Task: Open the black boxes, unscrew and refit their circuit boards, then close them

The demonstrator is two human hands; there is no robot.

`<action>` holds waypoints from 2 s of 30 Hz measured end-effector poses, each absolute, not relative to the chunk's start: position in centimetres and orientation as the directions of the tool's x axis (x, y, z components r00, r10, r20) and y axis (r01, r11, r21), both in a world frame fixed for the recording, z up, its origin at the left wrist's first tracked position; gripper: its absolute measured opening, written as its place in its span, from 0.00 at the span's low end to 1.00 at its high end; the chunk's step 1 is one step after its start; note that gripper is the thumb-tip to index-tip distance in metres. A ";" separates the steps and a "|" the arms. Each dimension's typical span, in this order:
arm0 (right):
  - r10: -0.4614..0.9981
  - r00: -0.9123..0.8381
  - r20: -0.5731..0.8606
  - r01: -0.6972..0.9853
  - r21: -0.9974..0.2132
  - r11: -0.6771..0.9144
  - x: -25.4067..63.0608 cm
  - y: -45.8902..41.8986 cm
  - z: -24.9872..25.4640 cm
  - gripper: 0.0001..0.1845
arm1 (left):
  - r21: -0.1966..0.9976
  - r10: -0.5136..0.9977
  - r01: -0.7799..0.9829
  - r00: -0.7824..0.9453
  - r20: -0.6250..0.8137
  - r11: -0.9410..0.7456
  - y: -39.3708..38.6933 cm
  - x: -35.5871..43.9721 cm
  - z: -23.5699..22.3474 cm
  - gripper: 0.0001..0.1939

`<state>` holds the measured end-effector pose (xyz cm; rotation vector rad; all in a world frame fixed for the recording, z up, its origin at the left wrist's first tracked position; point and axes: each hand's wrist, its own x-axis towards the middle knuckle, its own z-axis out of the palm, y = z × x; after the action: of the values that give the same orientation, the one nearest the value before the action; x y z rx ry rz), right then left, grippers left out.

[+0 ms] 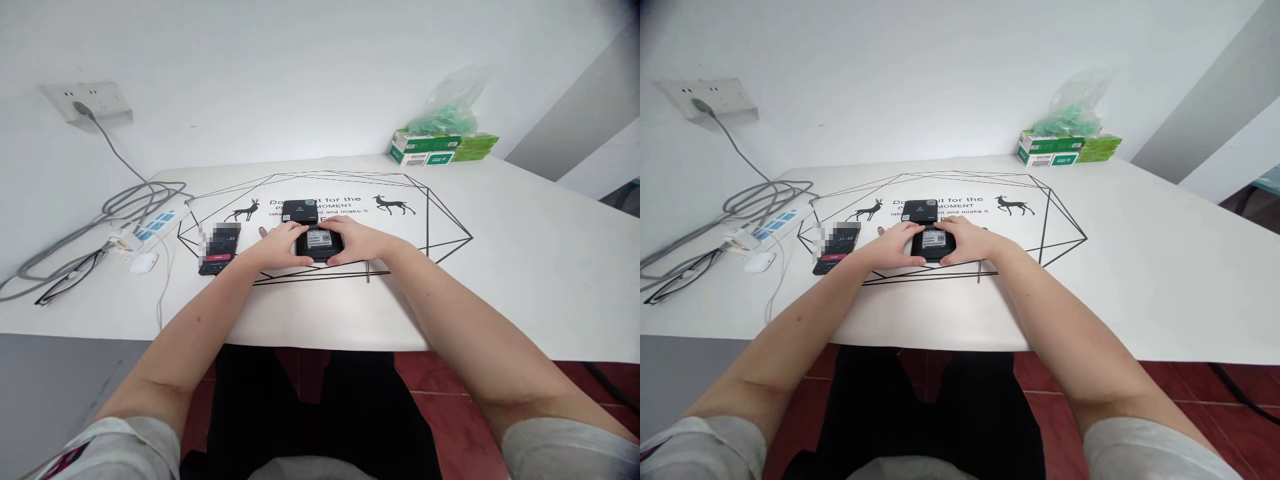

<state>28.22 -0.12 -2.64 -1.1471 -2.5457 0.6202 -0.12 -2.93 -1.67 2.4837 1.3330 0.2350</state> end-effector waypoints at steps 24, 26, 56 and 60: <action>0.722 -0.689 0.063 0.586 -0.538 0.606 28.1 0.4 -2.5 0.51 | 0.296 0.851 0.824 0.522 -0.062 -0.483 -2.9 0.2 -1.3 0.48; 0.727 -0.686 0.033 0.600 -0.540 0.590 28.1 0.5 -2.5 0.52 | 0.281 0.847 0.824 0.528 -0.064 -0.493 -3.1 0.3 -1.1 0.43; 0.847 -0.529 -0.058 0.818 -0.299 0.490 26.0 -1.2 -2.4 0.49 | 0.115 0.882 0.876 0.456 0.118 -0.469 -2.3 0.3 -2.1 0.30; 0.852 -0.508 0.131 0.821 -0.225 0.524 26.2 -1.5 -1.0 0.30 | 0.037 0.954 0.970 0.231 0.194 -0.242 -1.8 -0.8 -1.8 0.26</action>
<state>26.16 -1.52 -1.05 -1.4175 -2.5400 0.1961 -0.76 -1.83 -1.84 2.5340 1.9868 0.2854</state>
